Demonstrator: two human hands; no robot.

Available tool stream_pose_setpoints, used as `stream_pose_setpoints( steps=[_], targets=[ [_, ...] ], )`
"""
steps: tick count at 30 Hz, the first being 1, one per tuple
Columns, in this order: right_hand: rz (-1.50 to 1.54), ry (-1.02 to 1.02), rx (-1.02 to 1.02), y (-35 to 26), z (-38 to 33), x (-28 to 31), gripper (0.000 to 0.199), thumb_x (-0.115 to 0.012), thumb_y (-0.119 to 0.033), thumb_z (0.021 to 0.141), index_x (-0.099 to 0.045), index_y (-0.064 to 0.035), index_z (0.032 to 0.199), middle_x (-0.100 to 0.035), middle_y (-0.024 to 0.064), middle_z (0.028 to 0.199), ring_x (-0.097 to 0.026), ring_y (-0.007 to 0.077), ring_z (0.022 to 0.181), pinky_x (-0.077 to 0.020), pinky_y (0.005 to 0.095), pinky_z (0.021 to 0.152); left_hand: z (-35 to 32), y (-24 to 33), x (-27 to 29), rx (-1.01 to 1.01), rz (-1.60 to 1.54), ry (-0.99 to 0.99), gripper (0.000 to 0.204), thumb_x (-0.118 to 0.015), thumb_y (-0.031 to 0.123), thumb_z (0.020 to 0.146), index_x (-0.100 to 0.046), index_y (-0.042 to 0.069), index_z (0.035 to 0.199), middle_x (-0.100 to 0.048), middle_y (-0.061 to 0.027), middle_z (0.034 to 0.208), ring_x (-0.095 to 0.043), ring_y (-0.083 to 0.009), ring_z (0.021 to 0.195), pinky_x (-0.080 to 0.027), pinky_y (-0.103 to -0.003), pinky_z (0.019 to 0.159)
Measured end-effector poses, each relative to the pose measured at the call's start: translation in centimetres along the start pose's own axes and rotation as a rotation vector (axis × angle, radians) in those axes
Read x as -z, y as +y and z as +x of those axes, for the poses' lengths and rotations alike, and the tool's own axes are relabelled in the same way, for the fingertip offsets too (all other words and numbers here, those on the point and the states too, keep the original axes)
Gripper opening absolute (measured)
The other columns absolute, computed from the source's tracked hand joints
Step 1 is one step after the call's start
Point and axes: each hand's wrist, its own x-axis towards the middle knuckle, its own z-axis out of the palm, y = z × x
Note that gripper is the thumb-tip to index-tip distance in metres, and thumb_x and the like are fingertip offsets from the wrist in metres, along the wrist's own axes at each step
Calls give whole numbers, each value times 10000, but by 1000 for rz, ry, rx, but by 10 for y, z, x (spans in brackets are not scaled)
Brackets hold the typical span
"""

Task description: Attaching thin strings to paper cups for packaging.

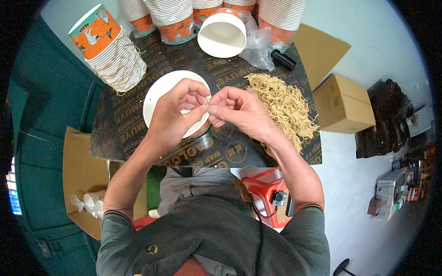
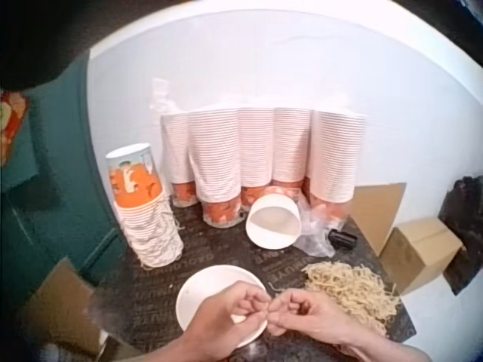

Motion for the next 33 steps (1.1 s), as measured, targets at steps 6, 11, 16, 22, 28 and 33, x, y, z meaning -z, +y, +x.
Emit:
stream_pose_setpoints(
  steps=[6, 11, 16, 22, 28, 33],
  targets=[
    [33, -36, -29, 0, -2, 5, 190, -734, -206, 1099, -713, -24, 1148, -790, 58, 963, -767, 130, 854, -653, 307, 797, 0, -6, 1, 64, -141, -54, 259, -745, -71, 963, -658, 4, 1194, -684, -46, 1012, -694, -102, 941, -588, -266, 834],
    [104, -66, -65, 5, -3, 6, 193, -722, -229, 1109, -696, -39, 1133, -787, 60, 962, -776, 146, 849, -657, 312, 801, 2, -9, 3, 125, -252, -93, 263, -748, -82, 964, -655, -8, 1198, -652, -18, 1012, -672, -71, 932, -572, -231, 808],
    [234, -100, -96, 13, -4, 9, 208, -697, -265, 1125, -685, -57, 1131, -782, 56, 980, -783, 155, 858, -667, 321, 820, 4, -10, 3, 144, -289, -108, 273, -752, -74, 965, -658, -9, 1213, -657, -16, 1035, -666, -66, 936, -572, -228, 818],
    [397, -111, -120, 19, -11, 7, 226, -650, -294, 1150, -667, -68, 1140, -773, 60, 1033, -784, 157, 907, -676, 336, 852, 7, -11, 7, 208, -315, -134, 332, -788, -63, 951, -653, -1, 1248, -675, -29, 1090, -684, -87, 981, -590, -250, 871],
    [159, 94, 47, 14, -17, -12, 165, -685, -171, 1127, -673, -35, 1220, -762, 50, 1034, -762, 125, 924, -658, 300, 830, 7, -14, 5, 210, -391, -130, 295, -799, -27, 959, -666, -4, 1220, -667, -18, 1073, -657, -67, 938, -566, -226, 837],
    [-11, 150, 94, 19, -19, -10, 176, -710, -160, 1112, -680, -16, 1209, -746, 38, 1028, -731, 91, 897, -626, 249, 757, 8, -14, 7, 227, -414, -173, 315, -798, -17, 963, -662, -6, 1247, -688, -45, 1091, -683, -90, 960, -591, -251, 857]
  ],
)
